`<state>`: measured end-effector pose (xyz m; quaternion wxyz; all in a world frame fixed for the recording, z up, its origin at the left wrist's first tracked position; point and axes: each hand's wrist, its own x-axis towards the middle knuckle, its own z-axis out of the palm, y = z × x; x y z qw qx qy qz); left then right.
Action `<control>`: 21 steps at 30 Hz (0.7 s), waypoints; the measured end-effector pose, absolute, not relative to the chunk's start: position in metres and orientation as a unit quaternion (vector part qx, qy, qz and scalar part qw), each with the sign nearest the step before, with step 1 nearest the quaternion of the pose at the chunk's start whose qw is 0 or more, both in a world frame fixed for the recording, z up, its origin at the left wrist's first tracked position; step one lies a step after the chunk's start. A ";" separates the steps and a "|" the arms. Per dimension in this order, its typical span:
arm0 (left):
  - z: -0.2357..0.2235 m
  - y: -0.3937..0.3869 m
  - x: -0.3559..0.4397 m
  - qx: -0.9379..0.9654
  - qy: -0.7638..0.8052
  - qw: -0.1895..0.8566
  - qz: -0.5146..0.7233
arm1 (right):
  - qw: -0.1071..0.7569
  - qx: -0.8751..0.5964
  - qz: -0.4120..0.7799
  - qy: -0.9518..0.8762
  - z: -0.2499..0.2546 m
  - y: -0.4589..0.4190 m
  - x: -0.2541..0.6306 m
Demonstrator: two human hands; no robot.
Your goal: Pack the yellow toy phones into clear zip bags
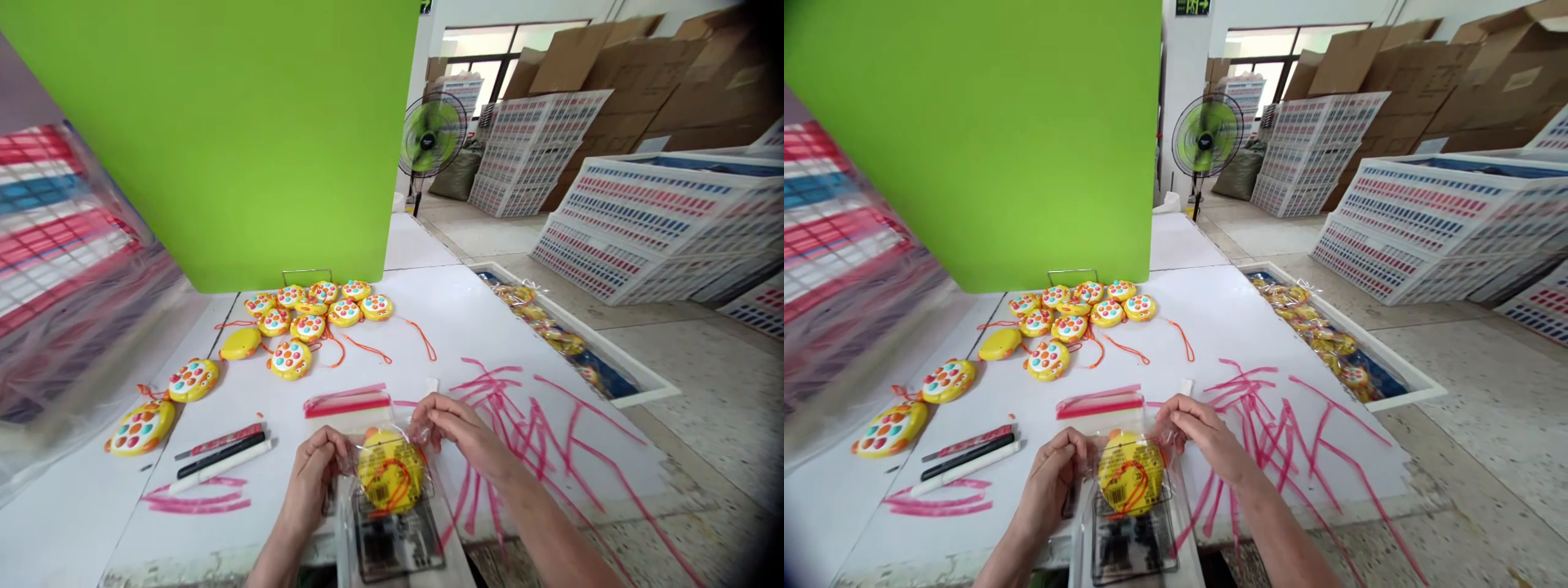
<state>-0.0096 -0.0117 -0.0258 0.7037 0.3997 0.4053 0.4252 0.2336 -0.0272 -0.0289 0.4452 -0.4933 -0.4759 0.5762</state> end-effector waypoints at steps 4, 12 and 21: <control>-0.028 -0.013 -0.008 0.405 0.399 0.707 0.421 | 0.428 -0.516 0.555 -0.492 -0.032 -0.029 0.230; -0.026 -0.015 -0.007 0.431 0.487 0.645 0.401 | 0.391 -0.464 0.594 -0.529 -0.024 -0.037 0.230; -0.029 -0.014 -0.007 0.452 0.466 0.645 0.403 | 0.391 -0.518 0.555 -0.520 -0.035 -0.032 0.223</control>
